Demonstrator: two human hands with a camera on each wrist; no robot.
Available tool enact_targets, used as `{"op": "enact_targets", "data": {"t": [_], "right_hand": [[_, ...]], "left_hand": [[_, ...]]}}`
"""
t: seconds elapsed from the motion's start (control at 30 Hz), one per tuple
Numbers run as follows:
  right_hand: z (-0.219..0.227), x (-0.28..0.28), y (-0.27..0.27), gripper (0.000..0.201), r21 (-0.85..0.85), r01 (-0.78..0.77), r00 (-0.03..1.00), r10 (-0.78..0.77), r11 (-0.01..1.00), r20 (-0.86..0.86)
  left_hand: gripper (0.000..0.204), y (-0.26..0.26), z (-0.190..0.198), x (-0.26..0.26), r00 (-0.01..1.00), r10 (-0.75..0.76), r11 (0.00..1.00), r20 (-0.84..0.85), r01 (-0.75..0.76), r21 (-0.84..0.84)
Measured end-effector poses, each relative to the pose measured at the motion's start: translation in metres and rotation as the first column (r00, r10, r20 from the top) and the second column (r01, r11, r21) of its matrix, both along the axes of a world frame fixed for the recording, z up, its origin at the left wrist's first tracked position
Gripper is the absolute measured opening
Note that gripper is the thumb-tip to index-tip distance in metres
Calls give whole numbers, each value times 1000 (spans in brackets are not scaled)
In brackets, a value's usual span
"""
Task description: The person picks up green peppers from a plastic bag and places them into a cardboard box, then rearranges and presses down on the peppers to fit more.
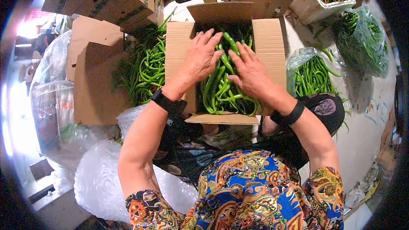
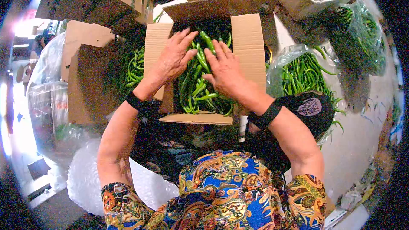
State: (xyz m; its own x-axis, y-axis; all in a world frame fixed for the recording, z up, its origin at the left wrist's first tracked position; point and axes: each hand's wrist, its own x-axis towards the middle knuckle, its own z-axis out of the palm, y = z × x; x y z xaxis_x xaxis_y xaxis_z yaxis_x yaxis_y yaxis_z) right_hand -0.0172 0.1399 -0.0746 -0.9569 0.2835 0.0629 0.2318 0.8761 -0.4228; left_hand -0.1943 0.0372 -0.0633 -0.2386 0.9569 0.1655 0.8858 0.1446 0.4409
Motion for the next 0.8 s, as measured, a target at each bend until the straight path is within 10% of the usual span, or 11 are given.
{"op": "enact_targets", "data": {"t": [0.4, 0.8], "right_hand": [[-17, -1, -35, 80, 93, 139, 986, -147, 986, 84], [22, 9, -12, 75, -39, 129, 988, -125, 991, 89]], "left_hand": [[48, -3, -58, 47, 980, 178, 981, -90, -184, -63], [52, -7, -15, 45, 972, 235, 970, -22, -236, -59]]}}
